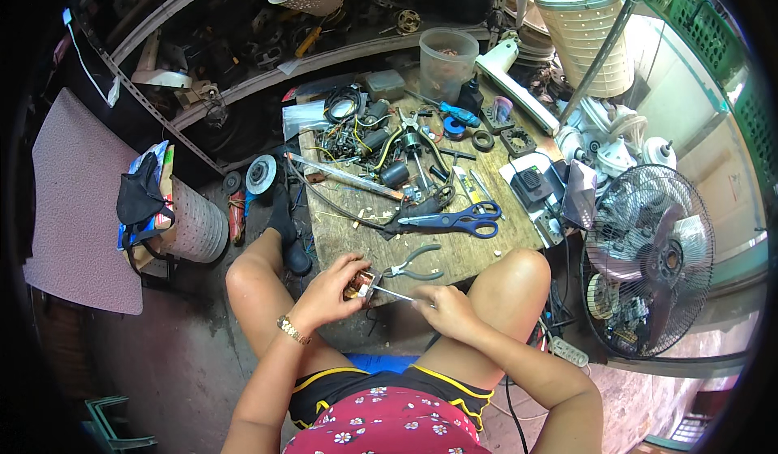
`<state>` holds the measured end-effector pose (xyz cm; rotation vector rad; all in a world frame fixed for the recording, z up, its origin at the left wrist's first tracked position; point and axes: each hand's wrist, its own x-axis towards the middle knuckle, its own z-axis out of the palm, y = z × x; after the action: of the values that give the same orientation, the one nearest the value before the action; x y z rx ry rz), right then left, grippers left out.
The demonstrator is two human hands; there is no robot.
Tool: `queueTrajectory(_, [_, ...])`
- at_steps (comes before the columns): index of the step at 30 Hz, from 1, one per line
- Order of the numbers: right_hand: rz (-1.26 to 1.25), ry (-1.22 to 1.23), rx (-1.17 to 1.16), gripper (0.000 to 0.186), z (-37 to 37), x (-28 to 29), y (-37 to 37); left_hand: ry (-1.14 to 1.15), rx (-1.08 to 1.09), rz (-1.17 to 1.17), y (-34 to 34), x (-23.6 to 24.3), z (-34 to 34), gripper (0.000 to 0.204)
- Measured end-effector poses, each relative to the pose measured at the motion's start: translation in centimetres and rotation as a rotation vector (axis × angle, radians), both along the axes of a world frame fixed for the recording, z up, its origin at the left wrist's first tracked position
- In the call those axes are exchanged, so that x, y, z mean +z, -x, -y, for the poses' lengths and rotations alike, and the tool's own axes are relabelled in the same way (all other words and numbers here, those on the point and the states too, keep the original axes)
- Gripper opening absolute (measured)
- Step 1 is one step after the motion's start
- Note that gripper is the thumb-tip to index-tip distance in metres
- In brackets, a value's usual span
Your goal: The person manipulates a small electrical component by hand, using a pair of pliers to adjust wires and clear debris from the part on a wooden workbench.
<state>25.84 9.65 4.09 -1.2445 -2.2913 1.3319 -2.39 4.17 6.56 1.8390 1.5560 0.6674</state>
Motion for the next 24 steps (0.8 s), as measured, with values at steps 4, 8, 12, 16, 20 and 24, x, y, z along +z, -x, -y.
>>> queueTrajectory(4, [-0.018, 0.004, -0.101, 0.026, -0.5, 0.4, 1.4, -0.02, 0.383, -0.18, -1.7, -1.4, 0.7, 0.058])
queueTrajectory(8, [0.03, -0.072, -0.066, 0.026, -2.1, 3.1, 1.8, 0.143, 0.614, 0.118, -1.6, -2.7, 2.2, 0.061])
queueTrajectory(12, [0.119, -0.196, 0.13, 0.032, -2.9, 7.1, 2.2, -0.227, 0.197, -0.015, 0.8, -3.4, 1.5, 0.076])
queueTrajectory(16, [0.194, -0.3, 0.219, 0.033, -2.8, 8.4, 3.3, -0.049, 0.22, -0.129, 0.5, -3.1, 1.8, 0.084])
queueTrajectory(20, [0.132, -0.319, 0.282, 0.034, -2.9, 8.2, 3.9, -0.093, 0.607, -0.138, -4.3, -5.0, 3.1, 0.076])
queueTrajectory(24, [0.284, -0.31, 0.335, 0.031, -2.3, 9.6, 5.2, -0.188, 0.585, -0.073, -4.2, -6.0, 3.7, 0.071])
